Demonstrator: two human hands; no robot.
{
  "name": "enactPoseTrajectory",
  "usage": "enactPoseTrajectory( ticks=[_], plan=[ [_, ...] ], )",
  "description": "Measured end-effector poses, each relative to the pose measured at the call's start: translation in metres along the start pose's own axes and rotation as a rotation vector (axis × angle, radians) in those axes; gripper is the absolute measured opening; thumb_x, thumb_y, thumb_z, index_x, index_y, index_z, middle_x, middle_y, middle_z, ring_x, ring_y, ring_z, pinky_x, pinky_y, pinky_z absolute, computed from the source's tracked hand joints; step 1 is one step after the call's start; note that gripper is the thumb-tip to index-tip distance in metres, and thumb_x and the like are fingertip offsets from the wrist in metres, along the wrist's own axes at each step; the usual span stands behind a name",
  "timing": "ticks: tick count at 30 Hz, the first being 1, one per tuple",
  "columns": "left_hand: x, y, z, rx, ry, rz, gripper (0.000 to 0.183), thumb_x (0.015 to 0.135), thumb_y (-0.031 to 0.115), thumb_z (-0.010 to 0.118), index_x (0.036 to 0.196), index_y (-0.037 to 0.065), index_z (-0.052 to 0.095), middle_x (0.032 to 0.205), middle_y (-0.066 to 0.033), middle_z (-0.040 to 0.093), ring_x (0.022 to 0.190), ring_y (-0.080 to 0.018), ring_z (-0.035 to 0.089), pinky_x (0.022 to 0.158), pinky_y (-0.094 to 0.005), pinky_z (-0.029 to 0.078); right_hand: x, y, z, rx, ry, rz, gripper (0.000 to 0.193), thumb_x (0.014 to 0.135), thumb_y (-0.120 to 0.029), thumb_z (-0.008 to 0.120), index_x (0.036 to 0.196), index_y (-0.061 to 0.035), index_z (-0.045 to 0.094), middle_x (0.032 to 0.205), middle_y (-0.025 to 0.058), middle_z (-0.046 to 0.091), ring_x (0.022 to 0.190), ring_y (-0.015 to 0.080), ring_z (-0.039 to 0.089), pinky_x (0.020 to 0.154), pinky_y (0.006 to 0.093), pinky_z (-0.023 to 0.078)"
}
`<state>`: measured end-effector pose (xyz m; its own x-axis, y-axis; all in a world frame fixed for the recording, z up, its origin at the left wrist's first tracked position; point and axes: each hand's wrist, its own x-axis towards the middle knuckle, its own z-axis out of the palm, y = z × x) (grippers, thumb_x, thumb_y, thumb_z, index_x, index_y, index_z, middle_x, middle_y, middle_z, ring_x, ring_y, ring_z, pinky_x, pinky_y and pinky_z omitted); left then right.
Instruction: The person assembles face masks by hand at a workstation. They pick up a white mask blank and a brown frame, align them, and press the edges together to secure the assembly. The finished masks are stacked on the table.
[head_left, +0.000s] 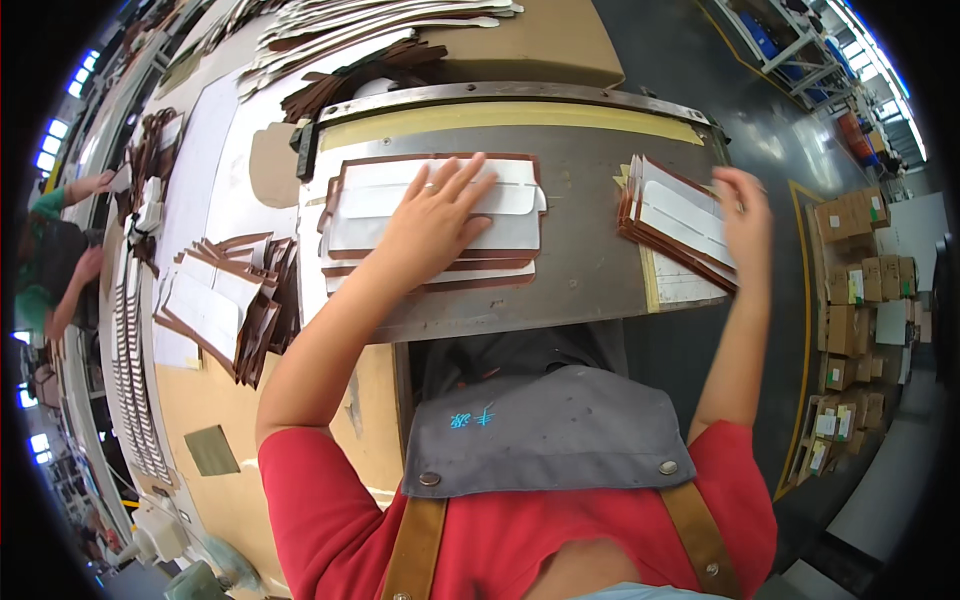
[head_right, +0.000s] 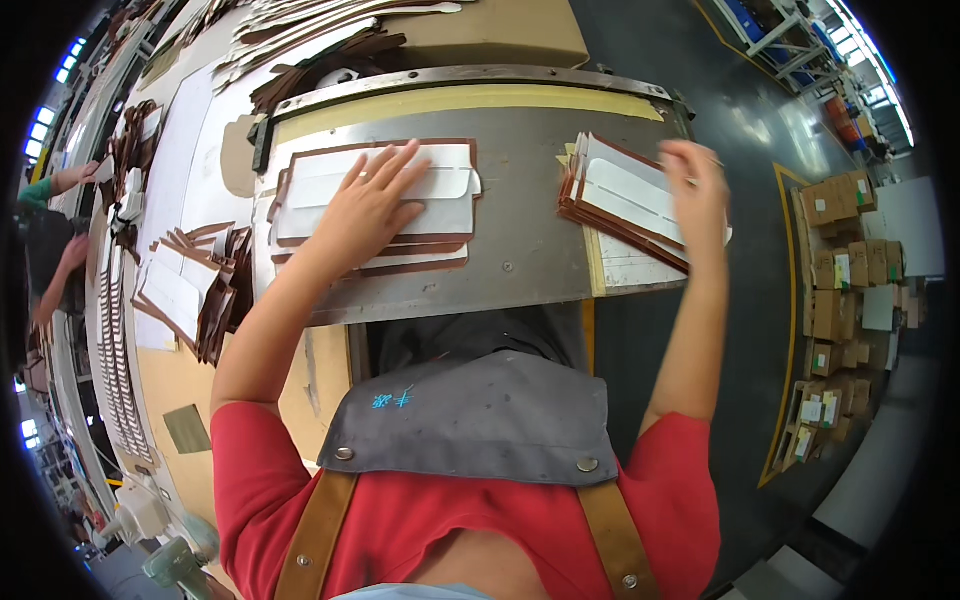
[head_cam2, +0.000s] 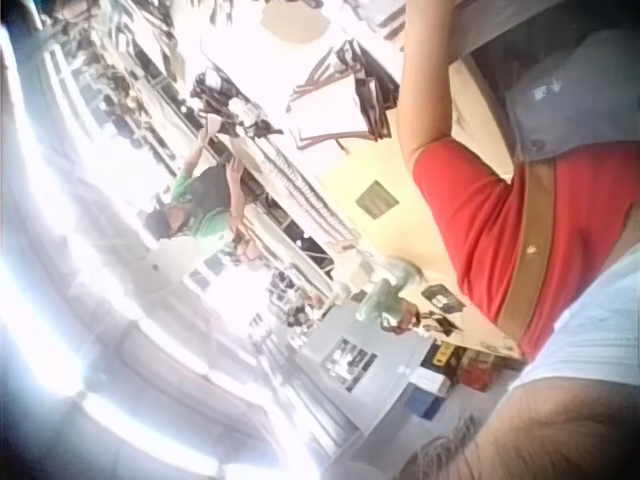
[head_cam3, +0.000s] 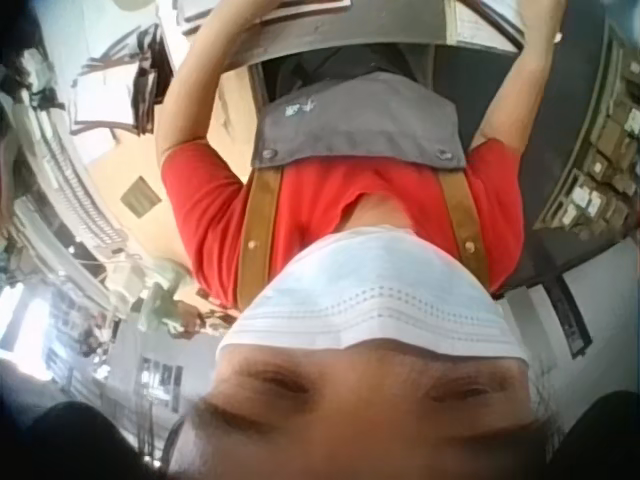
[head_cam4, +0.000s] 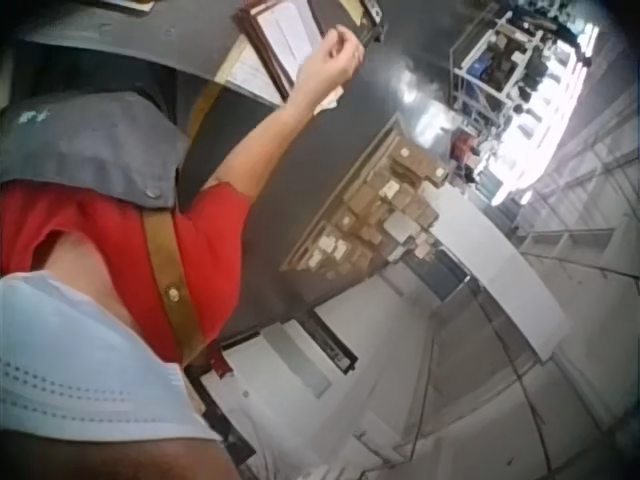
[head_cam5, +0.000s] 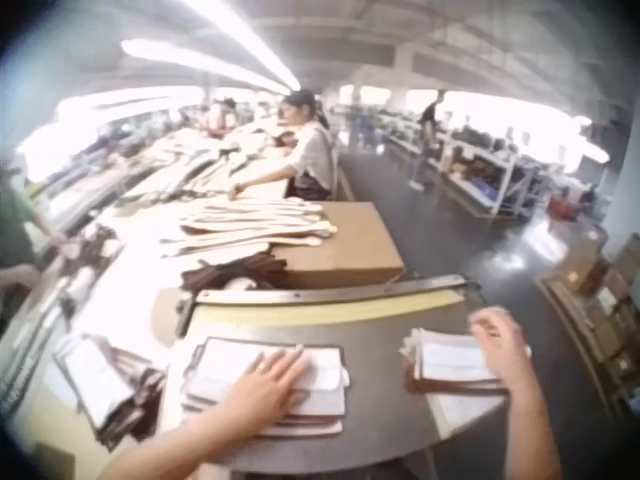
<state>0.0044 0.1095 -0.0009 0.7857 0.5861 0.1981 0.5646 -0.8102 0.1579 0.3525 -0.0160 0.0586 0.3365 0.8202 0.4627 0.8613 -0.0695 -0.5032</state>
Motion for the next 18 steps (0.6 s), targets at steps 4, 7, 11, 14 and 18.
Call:
enactPoseTrajectory(
  ticks=[4,7,11,14,18],
  plan=[
    [-0.014,0.029,-0.009,0.047,0.029,0.065,0.038,0.085,0.022,0.059,0.120,0.010,0.054,0.119,-0.0071,0.052,0.111,-0.0241,0.048,0.093,-0.0377,0.038,0.023,-0.062,0.094,0.243,-0.449,-0.141,0.021,0.085,-0.011,0.059,0.105,-0.0045,0.061,0.100,0.0068,0.063,0.087,0.0150,0.059,0.078,0.0283,0.046],
    [-0.044,0.044,-0.011,-0.015,0.061,0.122,0.038,0.081,0.018,0.062,0.117,0.008,0.057,0.110,-0.0039,0.053,0.101,-0.0209,0.049,0.085,-0.0341,0.039,0.037,-0.071,0.139,0.284,-0.589,-0.106,0.021,0.083,-0.014,0.061,0.101,-0.0020,0.060,0.092,0.0071,0.062,0.080,0.0148,0.058,0.073,0.0281,0.047],
    [-0.062,0.046,-0.004,-0.043,0.109,0.103,0.042,0.081,0.017,0.062,0.121,0.007,0.055,0.114,-0.0033,0.051,0.102,-0.0205,0.048,0.086,-0.0327,0.039,0.058,-0.085,0.156,0.227,-0.810,0.014,0.019,0.081,-0.015,0.061,0.092,-0.0001,0.061,0.083,0.0085,0.063,0.073,0.0179,0.059,0.069,0.0307,0.047],
    [-0.066,0.048,0.000,-0.005,0.131,0.093,0.042,0.081,0.018,0.062,0.121,0.007,0.055,0.110,-0.0031,0.049,0.099,-0.0197,0.048,0.082,-0.0320,0.040,0.063,-0.096,0.155,0.103,-0.782,-0.090,0.013,0.081,-0.012,0.055,0.083,-0.0006,0.060,0.083,0.0124,0.062,0.081,0.0252,0.059,0.071,0.0354,0.048],
    [-0.068,0.052,-0.002,-0.027,0.074,0.101,0.038,0.082,0.020,0.062,0.117,0.007,0.057,0.100,-0.0025,0.049,0.091,-0.0193,0.048,0.075,-0.0310,0.042,0.072,-0.067,0.187,-0.034,-0.385,-0.314,0.012,0.081,-0.012,0.052,0.081,-0.0010,0.056,0.086,0.0154,0.058,0.091,0.0322,0.055,0.076,0.0412,0.048]
  ],
)
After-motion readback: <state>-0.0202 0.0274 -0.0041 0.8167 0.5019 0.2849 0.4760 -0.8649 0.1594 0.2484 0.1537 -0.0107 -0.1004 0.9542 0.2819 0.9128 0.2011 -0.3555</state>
